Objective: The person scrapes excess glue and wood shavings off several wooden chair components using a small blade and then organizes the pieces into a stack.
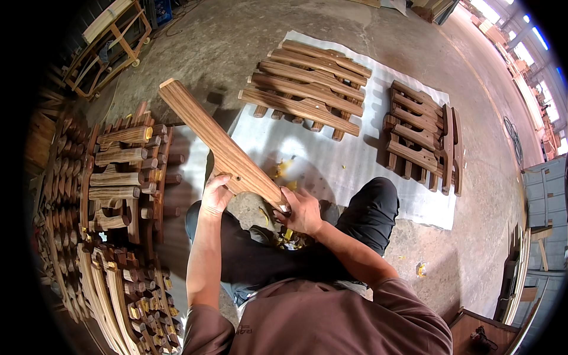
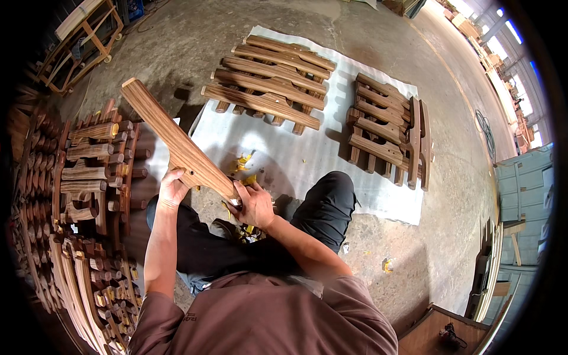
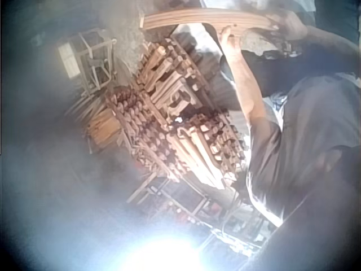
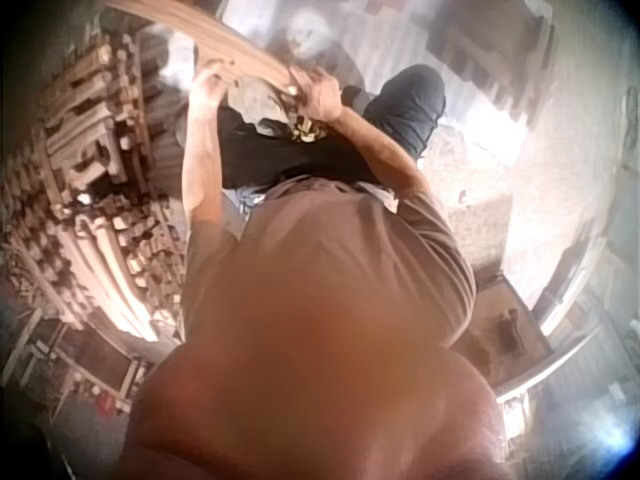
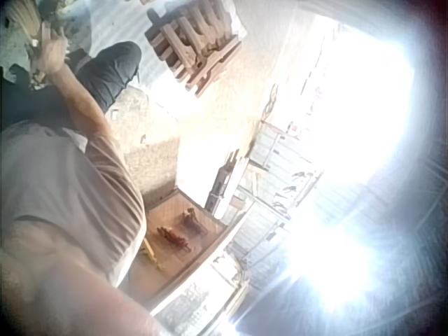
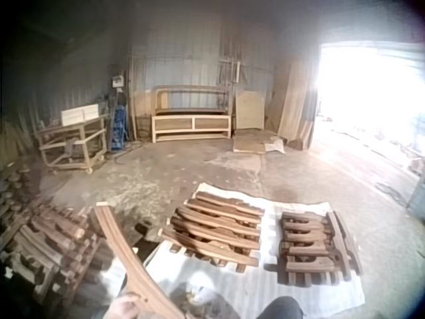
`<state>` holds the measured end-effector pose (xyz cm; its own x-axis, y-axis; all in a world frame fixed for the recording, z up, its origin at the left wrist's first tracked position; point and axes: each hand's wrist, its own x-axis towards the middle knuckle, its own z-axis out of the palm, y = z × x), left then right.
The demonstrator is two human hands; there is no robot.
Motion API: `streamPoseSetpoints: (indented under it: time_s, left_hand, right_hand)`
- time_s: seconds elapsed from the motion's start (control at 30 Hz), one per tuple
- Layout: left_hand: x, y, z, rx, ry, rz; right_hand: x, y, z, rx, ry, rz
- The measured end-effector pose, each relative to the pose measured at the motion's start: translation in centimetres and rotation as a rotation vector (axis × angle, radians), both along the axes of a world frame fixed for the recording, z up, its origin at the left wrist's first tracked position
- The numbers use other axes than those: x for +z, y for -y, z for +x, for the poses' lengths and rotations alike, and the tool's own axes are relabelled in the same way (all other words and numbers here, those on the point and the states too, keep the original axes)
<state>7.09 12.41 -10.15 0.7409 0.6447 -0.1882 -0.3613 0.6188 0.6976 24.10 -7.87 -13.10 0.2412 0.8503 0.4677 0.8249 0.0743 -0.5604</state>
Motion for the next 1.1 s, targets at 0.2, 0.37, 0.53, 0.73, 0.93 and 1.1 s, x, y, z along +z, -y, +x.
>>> streamPoseSetpoints:
  time_s: [0.2,0.37,0.53,0.73,0.93,1.1]
  left_hand:
    - [-0.06,-0.14,-0.11,-0.025,-0.003,0.008]
    - [0.10,-0.03,0.02,-0.017,-0.004,0.009]
    - [0.37,0.16,0.09,-0.007,-0.001,0.017]
    - [0.24,0.10,0.04,-0.005,-0.010,0.009]
    - [-0.01,-0.07,-0.10,-0.012,-0.010,0.002]
    - [-0.03,-0.09,-0.07,-0.011,-0.010,-0.003]
  right_hand:
    - [0.30,-0.04,0.00,0.002,-0.005,0.016]
    - [0.21,-0.04,0.05,-0.001,0.007,0.031]
    - [0.40,0.17,-0.07,-0.008,-0.025,-0.030]
    - [0.06,0.22,0.00,0.001,-0.037,-0.040]
    - [-0.04,0.16,0.00,0.011,-0.044,-0.019]
    - [0.19,0.10,-0.04,0.001,-0.023,-0.005]
